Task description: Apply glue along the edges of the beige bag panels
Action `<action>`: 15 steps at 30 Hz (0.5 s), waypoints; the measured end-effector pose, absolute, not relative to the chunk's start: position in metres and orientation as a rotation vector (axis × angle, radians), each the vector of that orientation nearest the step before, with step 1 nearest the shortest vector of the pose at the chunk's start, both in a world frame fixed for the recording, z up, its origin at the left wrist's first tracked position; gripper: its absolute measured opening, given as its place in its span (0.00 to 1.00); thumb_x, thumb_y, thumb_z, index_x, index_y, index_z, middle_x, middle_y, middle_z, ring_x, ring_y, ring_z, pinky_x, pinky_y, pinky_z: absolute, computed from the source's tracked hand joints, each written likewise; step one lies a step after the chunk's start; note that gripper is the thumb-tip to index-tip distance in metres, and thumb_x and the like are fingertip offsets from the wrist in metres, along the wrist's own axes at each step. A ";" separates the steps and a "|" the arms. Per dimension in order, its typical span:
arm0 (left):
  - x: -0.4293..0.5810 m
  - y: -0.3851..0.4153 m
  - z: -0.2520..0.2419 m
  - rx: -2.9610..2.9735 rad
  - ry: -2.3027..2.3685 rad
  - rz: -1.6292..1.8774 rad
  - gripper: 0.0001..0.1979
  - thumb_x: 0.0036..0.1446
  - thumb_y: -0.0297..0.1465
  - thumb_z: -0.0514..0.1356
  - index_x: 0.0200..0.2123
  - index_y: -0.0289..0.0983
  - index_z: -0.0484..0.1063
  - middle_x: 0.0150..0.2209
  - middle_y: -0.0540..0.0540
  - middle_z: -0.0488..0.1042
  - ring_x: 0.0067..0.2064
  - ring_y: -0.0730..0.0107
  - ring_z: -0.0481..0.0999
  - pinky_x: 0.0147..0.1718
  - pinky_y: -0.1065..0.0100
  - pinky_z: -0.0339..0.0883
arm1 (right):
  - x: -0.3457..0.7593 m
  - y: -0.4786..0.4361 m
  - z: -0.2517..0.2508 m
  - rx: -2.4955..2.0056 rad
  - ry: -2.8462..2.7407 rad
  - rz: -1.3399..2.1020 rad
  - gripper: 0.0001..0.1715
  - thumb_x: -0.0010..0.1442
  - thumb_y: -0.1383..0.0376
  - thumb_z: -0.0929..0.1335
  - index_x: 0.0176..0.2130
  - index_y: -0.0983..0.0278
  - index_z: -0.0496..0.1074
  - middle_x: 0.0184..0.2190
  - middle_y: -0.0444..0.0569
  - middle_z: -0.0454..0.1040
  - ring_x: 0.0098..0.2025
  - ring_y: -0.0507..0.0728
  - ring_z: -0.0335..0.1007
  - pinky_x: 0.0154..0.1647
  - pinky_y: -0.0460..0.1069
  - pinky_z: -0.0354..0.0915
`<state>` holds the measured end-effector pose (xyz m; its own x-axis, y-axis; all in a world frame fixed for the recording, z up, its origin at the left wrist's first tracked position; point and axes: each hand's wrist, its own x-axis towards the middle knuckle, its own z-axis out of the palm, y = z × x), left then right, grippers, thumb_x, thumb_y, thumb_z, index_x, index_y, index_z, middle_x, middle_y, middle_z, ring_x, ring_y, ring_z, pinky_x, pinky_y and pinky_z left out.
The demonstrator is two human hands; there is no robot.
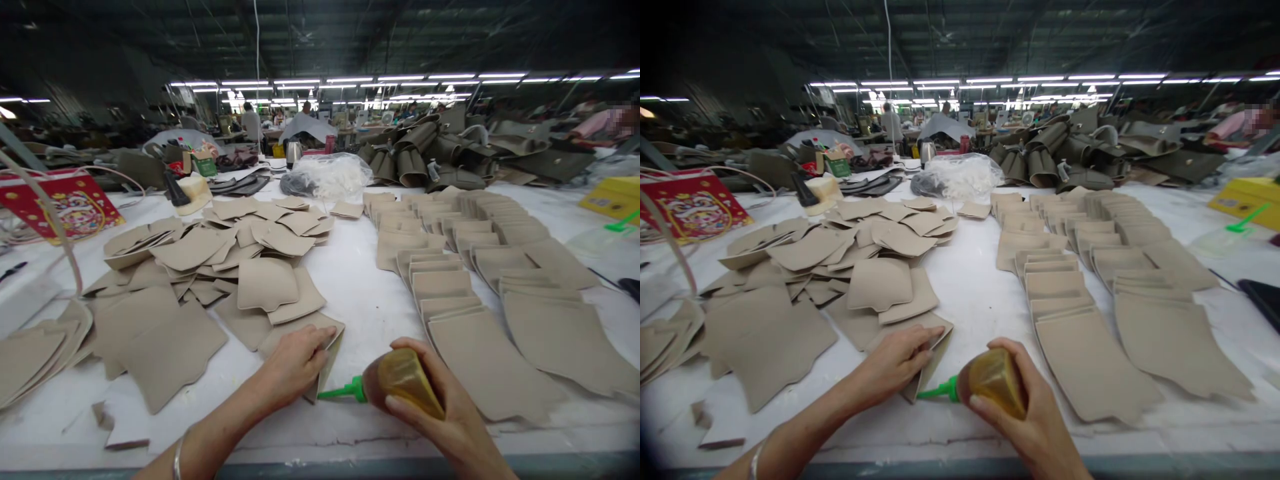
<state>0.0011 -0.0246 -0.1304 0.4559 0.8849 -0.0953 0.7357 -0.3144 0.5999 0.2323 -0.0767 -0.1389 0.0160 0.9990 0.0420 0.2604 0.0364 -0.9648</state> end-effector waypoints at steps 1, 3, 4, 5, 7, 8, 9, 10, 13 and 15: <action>0.001 -0.025 -0.131 2.127 1.349 0.344 0.22 0.60 0.30 0.48 0.57 0.43 0.64 0.37 0.48 0.71 0.40 0.66 0.71 0.40 0.68 0.61 | 0.233 -0.077 -0.140 -1.364 -1.418 1.042 0.31 0.50 0.51 0.72 0.50 0.58 0.62 0.39 0.43 0.71 0.40 0.58 0.69 0.40 0.47 0.63; 0.000 -0.025 -0.132 2.116 1.356 0.357 0.22 0.60 0.30 0.49 0.57 0.43 0.65 0.38 0.48 0.71 0.41 0.66 0.70 0.41 0.68 0.62 | 0.234 -0.078 -0.142 -1.389 -1.443 0.988 0.31 0.51 0.51 0.72 0.50 0.59 0.62 0.39 0.44 0.70 0.39 0.58 0.69 0.39 0.47 0.63; 0.000 -0.025 -0.132 2.109 1.359 0.366 0.22 0.60 0.30 0.49 0.57 0.43 0.65 0.39 0.48 0.72 0.41 0.66 0.70 0.42 0.68 0.62 | 0.234 -0.079 -0.143 -1.410 -1.445 0.947 0.31 0.51 0.51 0.72 0.50 0.59 0.62 0.39 0.45 0.70 0.39 0.58 0.69 0.39 0.48 0.63; -0.001 -0.025 -0.133 2.102 1.360 0.369 0.22 0.60 0.30 0.49 0.57 0.43 0.65 0.39 0.48 0.72 0.42 0.66 0.70 0.43 0.68 0.62 | 0.234 -0.080 -0.144 -1.421 -1.440 0.921 0.31 0.51 0.51 0.72 0.50 0.59 0.62 0.39 0.45 0.70 0.39 0.59 0.69 0.40 0.48 0.63; -0.001 -0.026 -0.133 2.094 1.361 0.363 0.22 0.60 0.30 0.49 0.57 0.43 0.65 0.39 0.48 0.72 0.42 0.66 0.70 0.43 0.68 0.62 | 0.232 -0.082 -0.144 -1.403 -1.422 0.941 0.32 0.50 0.51 0.72 0.50 0.59 0.62 0.40 0.45 0.70 0.39 0.59 0.69 0.41 0.48 0.63; -0.001 -0.026 -0.133 2.093 1.360 0.359 0.22 0.60 0.30 0.49 0.57 0.43 0.65 0.40 0.47 0.72 0.43 0.66 0.71 0.43 0.68 0.62 | 0.231 -0.083 -0.143 -1.380 -1.416 0.976 0.32 0.50 0.51 0.72 0.50 0.59 0.63 0.40 0.45 0.70 0.40 0.59 0.68 0.40 0.48 0.63; -0.001 -0.026 -0.133 2.093 1.359 0.358 0.22 0.60 0.30 0.49 0.57 0.43 0.65 0.40 0.47 0.72 0.43 0.66 0.71 0.44 0.68 0.62 | 0.230 -0.083 -0.142 -1.360 -1.418 1.003 0.32 0.50 0.51 0.72 0.50 0.59 0.63 0.39 0.45 0.70 0.40 0.59 0.68 0.39 0.47 0.63; -0.001 -0.026 -0.133 2.094 1.357 0.355 0.22 0.60 0.30 0.49 0.57 0.43 0.65 0.41 0.47 0.72 0.44 0.66 0.71 0.45 0.68 0.62 | 0.229 -0.083 -0.141 -1.357 -1.420 1.006 0.31 0.49 0.52 0.72 0.50 0.59 0.63 0.39 0.44 0.70 0.39 0.59 0.68 0.39 0.47 0.63; -0.001 -0.027 -0.133 2.092 1.361 0.354 0.22 0.60 0.30 0.48 0.57 0.43 0.65 0.43 0.47 0.73 0.45 0.66 0.71 0.47 0.67 0.62 | 0.229 -0.082 -0.140 -1.417 -1.414 0.876 0.30 0.51 0.52 0.72 0.50 0.58 0.63 0.40 0.44 0.69 0.40 0.58 0.68 0.43 0.48 0.62; -0.001 -0.028 -0.133 2.090 1.362 0.352 0.22 0.60 0.29 0.48 0.57 0.43 0.65 0.43 0.47 0.72 0.45 0.66 0.71 0.47 0.67 0.62 | 0.229 -0.082 -0.141 -1.430 -1.414 0.817 0.30 0.51 0.52 0.72 0.49 0.59 0.63 0.41 0.45 0.69 0.40 0.59 0.68 0.44 0.49 0.61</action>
